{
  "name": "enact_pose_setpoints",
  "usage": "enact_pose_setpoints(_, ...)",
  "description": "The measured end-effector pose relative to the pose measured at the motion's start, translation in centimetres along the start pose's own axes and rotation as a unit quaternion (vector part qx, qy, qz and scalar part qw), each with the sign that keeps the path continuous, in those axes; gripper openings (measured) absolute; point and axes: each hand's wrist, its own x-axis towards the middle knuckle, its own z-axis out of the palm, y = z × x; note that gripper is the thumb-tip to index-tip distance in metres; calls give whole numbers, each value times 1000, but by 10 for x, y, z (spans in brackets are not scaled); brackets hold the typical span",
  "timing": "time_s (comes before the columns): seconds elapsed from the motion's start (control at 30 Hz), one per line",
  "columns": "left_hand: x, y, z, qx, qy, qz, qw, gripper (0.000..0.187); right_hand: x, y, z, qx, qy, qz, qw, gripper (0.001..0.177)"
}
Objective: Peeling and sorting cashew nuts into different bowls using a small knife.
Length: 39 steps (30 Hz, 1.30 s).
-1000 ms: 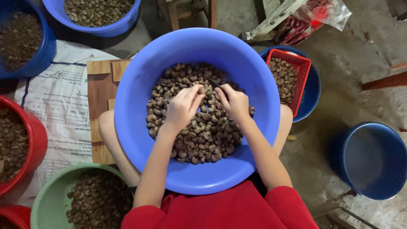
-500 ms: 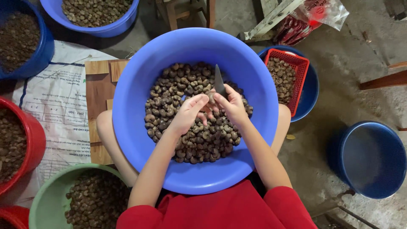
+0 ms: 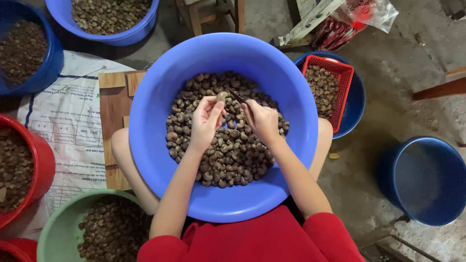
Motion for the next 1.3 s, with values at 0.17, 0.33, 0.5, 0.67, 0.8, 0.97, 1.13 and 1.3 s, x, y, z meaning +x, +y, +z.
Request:
enact_pose_setpoints(0.17,-3,7,-2,35,-8,19,999,19,1,-4,-4,-6,12,-13,1000,12)
enact_pose_setpoints(0.33,-1,6,-3,106,-22,85,990,22,3,-4,-9,-13,36,-31,999,9)
enact_pose_setpoints(0.5,-5,40,1,302,-13,148,942,25,0,10,2,30,-9,56,998,11)
enact_pose_setpoints(0.67,-12,48,13,416,-43,198,886,27,-5,7,4,382,-32,234,894,18)
enact_pose_setpoints(0.8,-9,37,11,332,-70,190,921,28,-9,6,4,586,-88,313,742,30)
enact_pose_setpoints(0.97,-7,19,20,108,-81,119,984,28,-10,1,8,646,-91,330,683,32)
enact_pose_setpoints(1.13,-8,8,23,81,-65,101,989,24,-8,3,5,506,-77,259,819,23)
enact_pose_setpoints(1.3,1,8,12,246,-24,100,964,21,1,1,-3,388,-68,204,896,18)
